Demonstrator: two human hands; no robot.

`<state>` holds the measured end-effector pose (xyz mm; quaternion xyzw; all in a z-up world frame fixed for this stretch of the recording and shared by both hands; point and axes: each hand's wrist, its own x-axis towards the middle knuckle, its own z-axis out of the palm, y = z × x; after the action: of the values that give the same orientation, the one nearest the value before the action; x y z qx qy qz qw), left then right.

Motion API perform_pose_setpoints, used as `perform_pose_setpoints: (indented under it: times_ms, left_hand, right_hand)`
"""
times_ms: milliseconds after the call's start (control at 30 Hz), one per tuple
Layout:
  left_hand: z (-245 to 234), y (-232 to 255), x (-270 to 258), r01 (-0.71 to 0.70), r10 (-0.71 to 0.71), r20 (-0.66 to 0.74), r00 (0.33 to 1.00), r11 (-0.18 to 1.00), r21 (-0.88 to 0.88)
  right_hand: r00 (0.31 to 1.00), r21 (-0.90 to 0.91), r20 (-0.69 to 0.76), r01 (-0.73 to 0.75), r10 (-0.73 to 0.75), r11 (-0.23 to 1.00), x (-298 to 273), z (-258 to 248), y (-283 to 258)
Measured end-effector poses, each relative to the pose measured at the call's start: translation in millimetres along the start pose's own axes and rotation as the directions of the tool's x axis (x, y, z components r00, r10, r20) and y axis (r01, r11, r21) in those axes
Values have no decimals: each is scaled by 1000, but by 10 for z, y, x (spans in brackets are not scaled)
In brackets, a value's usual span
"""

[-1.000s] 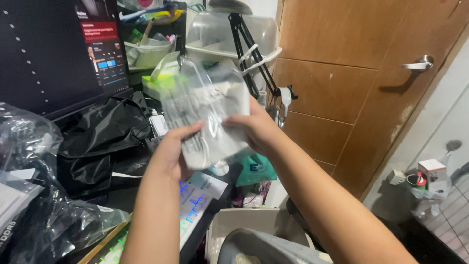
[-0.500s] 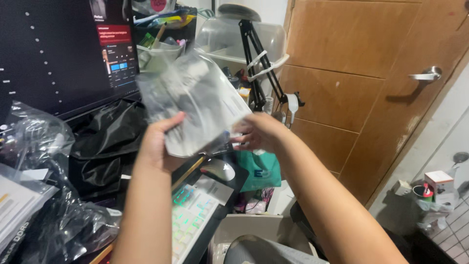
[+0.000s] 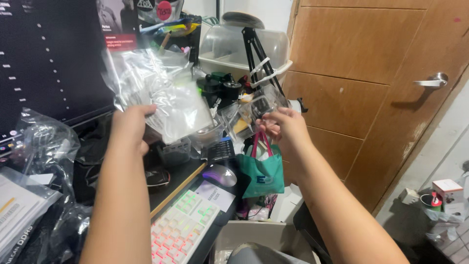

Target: The person assembles a black cardboard box by folding and interlocking its side flaps. They then place a gray foam insert into the box and adjust the flaps to secure it.

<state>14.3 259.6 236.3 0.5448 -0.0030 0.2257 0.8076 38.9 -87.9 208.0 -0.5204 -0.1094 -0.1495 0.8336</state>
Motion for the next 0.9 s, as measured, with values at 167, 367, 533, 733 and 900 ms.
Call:
perform_pose_setpoints:
  times_ms: [167, 367, 533, 733, 900]
  left_hand:
    - [-22, 241, 133, -14, 184, -144, 972, 658, 753]
    - [-103, 10, 462, 40, 191, -243, 951, 704, 709]
    - [51, -239, 606, 107, 141, -340, 930, 779, 618]
    - [344, -556, 509, 120, 352, -256, 900, 366, 923]
    - [307, -634, 375, 79, 564, -177, 807, 193, 978]
  right_hand:
    - [997, 24, -79, -18, 20, 1000, -25, -26, 174]
    - [998, 56, -46, -47, 49, 997, 1, -98, 272]
    - [997, 36, -34, -66, 67, 997, 30, -119, 287]
    - [996, 23, -4, -89, 89, 996, 91, -211, 455]
    - [994, 99, 25, -105, 103, 989, 115, -383, 633]
